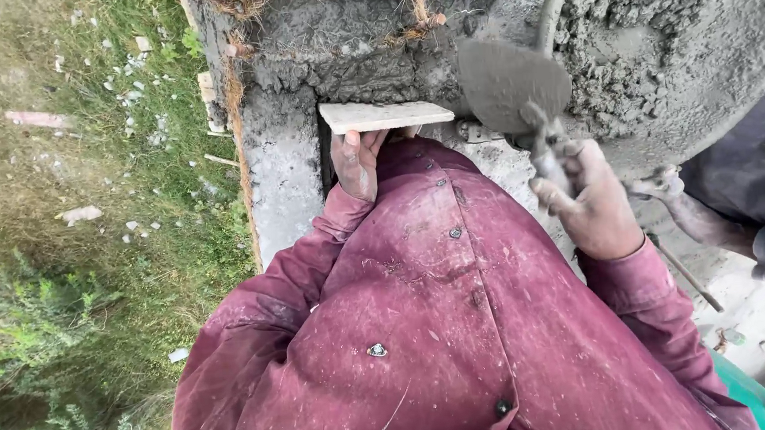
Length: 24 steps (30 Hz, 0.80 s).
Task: The recorder uses a wooden board and a trowel to apply and level cement along the top edge of a wall.
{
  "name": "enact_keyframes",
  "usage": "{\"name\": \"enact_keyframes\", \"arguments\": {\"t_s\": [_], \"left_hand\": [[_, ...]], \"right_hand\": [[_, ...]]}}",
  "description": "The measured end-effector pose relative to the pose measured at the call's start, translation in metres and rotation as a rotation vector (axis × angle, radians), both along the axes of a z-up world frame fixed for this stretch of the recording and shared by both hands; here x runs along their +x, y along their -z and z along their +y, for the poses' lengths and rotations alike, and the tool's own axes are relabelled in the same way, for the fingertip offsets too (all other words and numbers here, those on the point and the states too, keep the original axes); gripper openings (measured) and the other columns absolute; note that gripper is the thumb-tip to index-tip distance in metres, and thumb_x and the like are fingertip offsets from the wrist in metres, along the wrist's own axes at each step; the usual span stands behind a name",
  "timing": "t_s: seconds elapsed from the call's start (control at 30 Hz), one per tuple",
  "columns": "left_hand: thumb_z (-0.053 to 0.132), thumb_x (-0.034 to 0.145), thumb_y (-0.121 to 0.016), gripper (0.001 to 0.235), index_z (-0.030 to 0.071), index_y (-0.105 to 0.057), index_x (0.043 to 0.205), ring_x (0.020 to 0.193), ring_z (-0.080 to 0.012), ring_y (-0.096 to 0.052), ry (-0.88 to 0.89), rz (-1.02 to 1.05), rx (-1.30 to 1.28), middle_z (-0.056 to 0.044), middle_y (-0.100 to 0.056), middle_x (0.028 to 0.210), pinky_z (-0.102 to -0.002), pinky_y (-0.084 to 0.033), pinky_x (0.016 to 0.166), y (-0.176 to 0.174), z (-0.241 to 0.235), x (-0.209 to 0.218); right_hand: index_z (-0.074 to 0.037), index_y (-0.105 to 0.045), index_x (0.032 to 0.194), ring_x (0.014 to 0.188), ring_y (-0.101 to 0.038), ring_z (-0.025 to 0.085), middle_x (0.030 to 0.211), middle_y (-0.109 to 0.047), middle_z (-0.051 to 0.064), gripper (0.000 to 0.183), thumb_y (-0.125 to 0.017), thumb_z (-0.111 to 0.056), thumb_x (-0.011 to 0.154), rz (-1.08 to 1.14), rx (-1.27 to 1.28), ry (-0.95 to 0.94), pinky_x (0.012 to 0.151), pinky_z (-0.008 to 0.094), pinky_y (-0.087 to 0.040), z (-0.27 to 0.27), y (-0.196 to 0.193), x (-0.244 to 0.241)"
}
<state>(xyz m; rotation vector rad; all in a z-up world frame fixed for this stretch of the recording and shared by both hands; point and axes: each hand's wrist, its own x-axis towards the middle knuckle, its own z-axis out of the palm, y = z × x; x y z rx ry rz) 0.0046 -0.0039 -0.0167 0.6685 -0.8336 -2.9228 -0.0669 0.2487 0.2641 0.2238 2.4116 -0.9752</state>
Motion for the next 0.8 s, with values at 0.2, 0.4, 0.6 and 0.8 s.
{"name": "enact_keyframes", "arguments": {"t_s": [0.2,0.4,0.6,0.8], "left_hand": [[0.049,0.098,-0.072,0.089,0.009,-0.022,0.160,0.141,-0.0350,-0.053,0.046,-0.024,0.013,-0.016,-0.046,0.151,-0.054,-0.041,0.122,0.000,-0.004,0.002],[0.048,0.096,-0.073,0.092,0.012,-0.018,0.161,0.143,-0.0332,-0.050,0.053,-0.053,0.014,-0.014,-0.043,0.153,-0.054,-0.040,0.122,0.008,-0.005,0.012],[0.048,0.096,-0.074,0.090,0.007,-0.025,0.160,0.141,-0.0321,-0.053,0.048,-0.020,0.015,-0.015,-0.048,0.150,-0.055,-0.041,0.123,0.026,-0.003,0.022],[0.049,0.096,-0.076,0.091,0.006,-0.025,0.158,0.141,-0.0316,-0.052,0.004,-0.061,0.005,-0.014,-0.047,0.150,-0.055,-0.040,0.124,0.017,-0.001,0.017]], "right_hand": [[-0.002,-0.063,0.121,0.077,-0.067,0.023,0.089,-0.069,0.016,0.029,-0.062,-0.026,0.104,0.009,0.114,-0.120,0.068,0.036,-0.051,0.021,0.033,0.052],[-0.003,-0.065,0.113,0.068,-0.063,0.025,0.079,-0.064,0.012,0.034,-0.050,-0.034,0.112,-0.081,0.163,-0.013,0.062,0.038,-0.048,0.047,0.089,0.097],[-0.005,-0.063,0.106,0.053,-0.053,0.011,0.067,-0.056,0.001,0.038,-0.046,-0.038,0.111,-0.198,0.005,0.284,0.048,0.031,-0.042,0.013,0.104,0.062],[-0.005,-0.062,0.109,0.054,-0.051,0.010,0.069,-0.055,0.001,0.037,-0.045,-0.038,0.112,-0.209,-0.110,0.260,0.047,0.030,-0.041,-0.022,0.127,-0.006]]}}
